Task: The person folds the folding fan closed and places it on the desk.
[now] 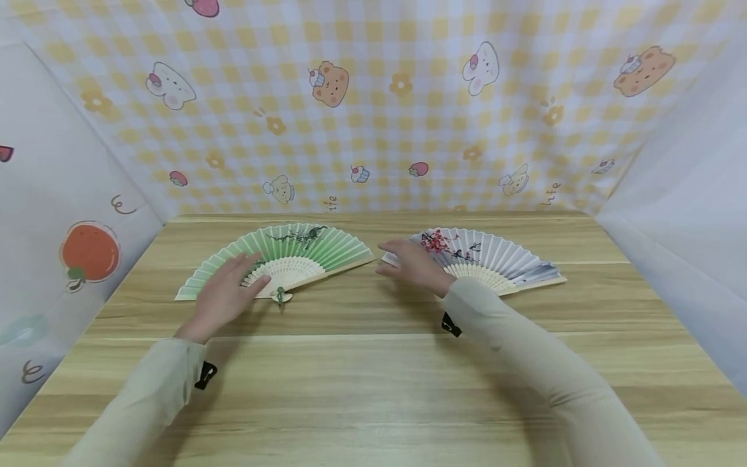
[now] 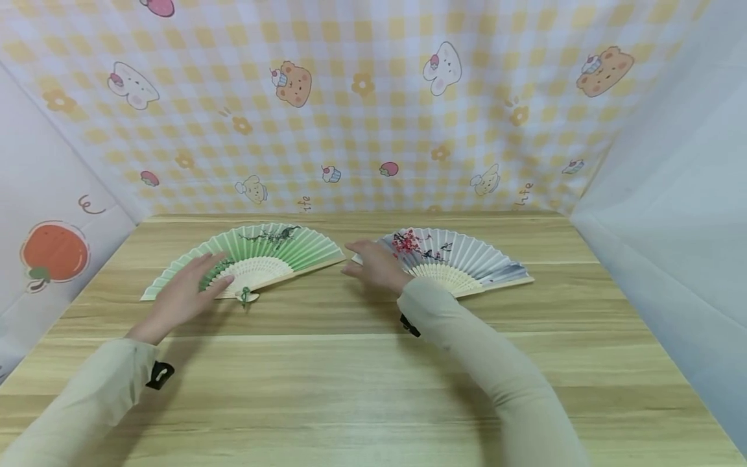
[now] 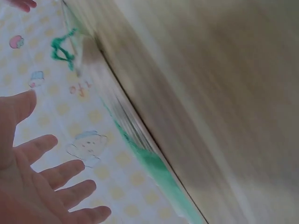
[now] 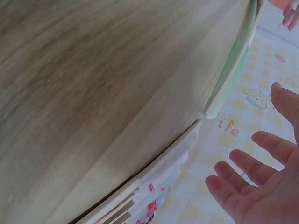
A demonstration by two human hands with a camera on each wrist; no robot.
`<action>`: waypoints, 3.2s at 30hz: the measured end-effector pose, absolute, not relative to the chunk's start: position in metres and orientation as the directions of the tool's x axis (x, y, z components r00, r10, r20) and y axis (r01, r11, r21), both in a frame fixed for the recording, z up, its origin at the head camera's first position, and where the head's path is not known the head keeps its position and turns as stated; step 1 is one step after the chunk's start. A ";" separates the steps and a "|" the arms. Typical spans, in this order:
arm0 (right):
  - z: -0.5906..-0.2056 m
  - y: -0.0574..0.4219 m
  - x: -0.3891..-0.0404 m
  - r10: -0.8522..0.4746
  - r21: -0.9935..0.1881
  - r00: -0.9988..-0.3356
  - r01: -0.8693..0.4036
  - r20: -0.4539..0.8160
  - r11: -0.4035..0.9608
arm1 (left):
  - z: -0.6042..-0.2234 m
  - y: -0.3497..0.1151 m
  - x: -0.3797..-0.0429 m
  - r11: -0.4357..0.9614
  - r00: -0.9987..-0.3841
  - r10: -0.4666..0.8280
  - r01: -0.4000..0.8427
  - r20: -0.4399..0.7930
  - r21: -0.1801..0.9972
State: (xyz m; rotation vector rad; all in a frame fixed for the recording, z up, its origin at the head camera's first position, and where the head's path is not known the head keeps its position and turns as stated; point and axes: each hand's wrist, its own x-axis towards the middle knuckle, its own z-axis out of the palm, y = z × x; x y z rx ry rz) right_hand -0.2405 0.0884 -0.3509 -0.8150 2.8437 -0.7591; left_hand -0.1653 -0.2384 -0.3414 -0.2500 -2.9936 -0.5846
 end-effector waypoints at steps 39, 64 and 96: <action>-0.368 0.065 -0.275 -0.440 -0.818 -0.892 -0.174 -0.105 0.549 | -0.347 -0.327 -0.161 0.687 -0.990 0.124 0.035 -0.070 0.726; -0.373 0.061 -0.284 -0.338 -0.878 -0.918 0.024 -0.209 0.477 | -0.361 -0.363 -0.155 0.599 -0.993 0.030 -0.075 -0.116 0.797; -0.376 0.054 -0.293 -0.350 -0.887 -0.914 0.024 -0.207 0.461 | -0.368 -0.369 -0.160 0.654 -0.982 -0.046 -0.169 -0.185 0.737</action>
